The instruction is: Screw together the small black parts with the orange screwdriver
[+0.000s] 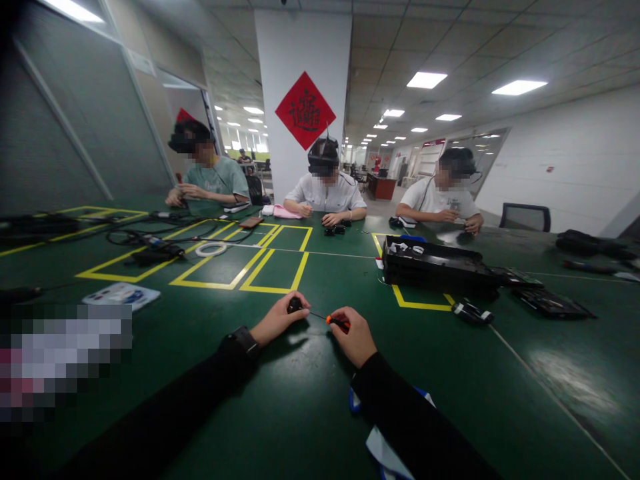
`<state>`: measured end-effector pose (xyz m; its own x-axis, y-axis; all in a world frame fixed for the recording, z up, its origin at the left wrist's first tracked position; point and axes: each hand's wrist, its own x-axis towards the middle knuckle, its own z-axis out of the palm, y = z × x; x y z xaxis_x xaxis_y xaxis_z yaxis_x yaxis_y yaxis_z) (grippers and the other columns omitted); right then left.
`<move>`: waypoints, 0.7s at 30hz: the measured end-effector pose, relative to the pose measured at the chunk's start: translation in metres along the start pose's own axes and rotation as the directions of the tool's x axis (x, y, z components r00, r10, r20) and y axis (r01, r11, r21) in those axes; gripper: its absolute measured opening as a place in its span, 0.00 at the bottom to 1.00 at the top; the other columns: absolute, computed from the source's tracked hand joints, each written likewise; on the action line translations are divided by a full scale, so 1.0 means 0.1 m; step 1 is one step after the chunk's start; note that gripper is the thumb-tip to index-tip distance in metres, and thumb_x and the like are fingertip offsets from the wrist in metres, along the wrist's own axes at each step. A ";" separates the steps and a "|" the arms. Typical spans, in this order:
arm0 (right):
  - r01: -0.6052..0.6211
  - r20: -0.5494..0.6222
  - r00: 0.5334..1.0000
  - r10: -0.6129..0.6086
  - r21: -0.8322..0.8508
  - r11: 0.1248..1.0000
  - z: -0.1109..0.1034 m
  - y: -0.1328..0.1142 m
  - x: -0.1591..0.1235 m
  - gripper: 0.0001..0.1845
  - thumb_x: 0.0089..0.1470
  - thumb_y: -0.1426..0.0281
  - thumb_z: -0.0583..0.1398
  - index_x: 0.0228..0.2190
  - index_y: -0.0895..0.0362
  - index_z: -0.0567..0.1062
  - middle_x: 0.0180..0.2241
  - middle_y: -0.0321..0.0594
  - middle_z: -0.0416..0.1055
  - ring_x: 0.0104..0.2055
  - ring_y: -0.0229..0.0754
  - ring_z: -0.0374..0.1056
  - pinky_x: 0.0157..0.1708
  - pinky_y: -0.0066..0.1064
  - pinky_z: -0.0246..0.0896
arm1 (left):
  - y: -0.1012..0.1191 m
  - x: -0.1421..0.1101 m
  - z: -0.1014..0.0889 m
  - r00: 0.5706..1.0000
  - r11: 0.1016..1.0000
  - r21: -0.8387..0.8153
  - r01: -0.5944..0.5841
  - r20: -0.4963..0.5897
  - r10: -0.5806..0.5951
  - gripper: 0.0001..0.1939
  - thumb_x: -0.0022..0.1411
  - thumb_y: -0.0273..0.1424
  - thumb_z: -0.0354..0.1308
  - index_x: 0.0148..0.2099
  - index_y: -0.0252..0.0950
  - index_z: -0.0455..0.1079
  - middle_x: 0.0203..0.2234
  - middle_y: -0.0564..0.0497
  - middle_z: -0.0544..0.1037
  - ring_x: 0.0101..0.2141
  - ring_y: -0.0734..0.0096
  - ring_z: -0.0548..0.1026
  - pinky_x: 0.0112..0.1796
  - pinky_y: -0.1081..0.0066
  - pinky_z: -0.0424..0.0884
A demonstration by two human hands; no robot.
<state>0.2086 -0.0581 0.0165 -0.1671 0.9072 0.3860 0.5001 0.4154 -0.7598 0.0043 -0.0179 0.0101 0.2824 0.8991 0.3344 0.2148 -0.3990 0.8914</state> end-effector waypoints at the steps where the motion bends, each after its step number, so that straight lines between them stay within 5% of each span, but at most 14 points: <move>1: -0.006 0.004 1.000 0.006 0.002 1.000 0.00 0.00 0.00 0.08 0.46 0.71 0.55 0.31 0.58 0.71 0.32 0.39 0.70 0.34 0.38 0.66 0.37 0.30 0.60 | 0.01 0.00 0.00 1.000 1.000 0.000 0.002 -0.002 -0.002 0.10 0.50 0.35 0.57 0.35 0.35 0.64 0.32 0.52 0.72 0.34 0.71 0.69 0.40 0.69 0.63; 7: -0.043 0.007 0.999 0.043 0.004 0.999 0.00 0.04 0.00 0.10 0.51 0.70 0.51 0.31 0.57 0.71 0.31 0.38 0.71 0.34 0.39 0.66 0.37 0.31 0.61 | 0.03 0.00 0.00 1.000 1.000 0.000 0.013 0.002 -0.013 0.10 0.52 0.36 0.55 0.35 0.35 0.64 0.32 0.52 0.72 0.34 0.71 0.69 0.40 0.69 0.63; 16: 0.068 -0.014 0.998 -0.069 -0.034 0.997 0.02 0.03 -0.01 0.11 0.43 0.74 0.57 0.34 0.57 0.70 0.34 0.40 0.68 0.37 0.40 0.65 0.40 0.33 0.60 | 0.04 0.00 0.00 1.000 1.000 -0.011 0.019 -0.004 -0.019 0.09 0.51 0.33 0.56 0.35 0.35 0.64 0.32 0.52 0.72 0.34 0.71 0.69 0.40 0.69 0.63; 21: -0.045 -0.001 0.999 0.045 -0.029 0.999 0.04 0.10 0.00 0.10 0.50 0.70 0.52 0.35 0.56 0.69 0.34 0.39 0.69 0.36 0.39 0.66 0.39 0.33 0.60 | 0.04 0.00 0.01 1.000 1.000 -0.027 0.011 0.001 -0.011 0.09 0.51 0.33 0.56 0.36 0.36 0.63 0.32 0.52 0.72 0.34 0.71 0.69 0.40 0.69 0.63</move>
<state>0.2102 -0.0539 0.0066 -0.1432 0.9251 0.3518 0.5317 0.3717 -0.7610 0.0057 -0.0200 0.0134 0.2805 0.9035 0.3242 0.1929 -0.3839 0.9030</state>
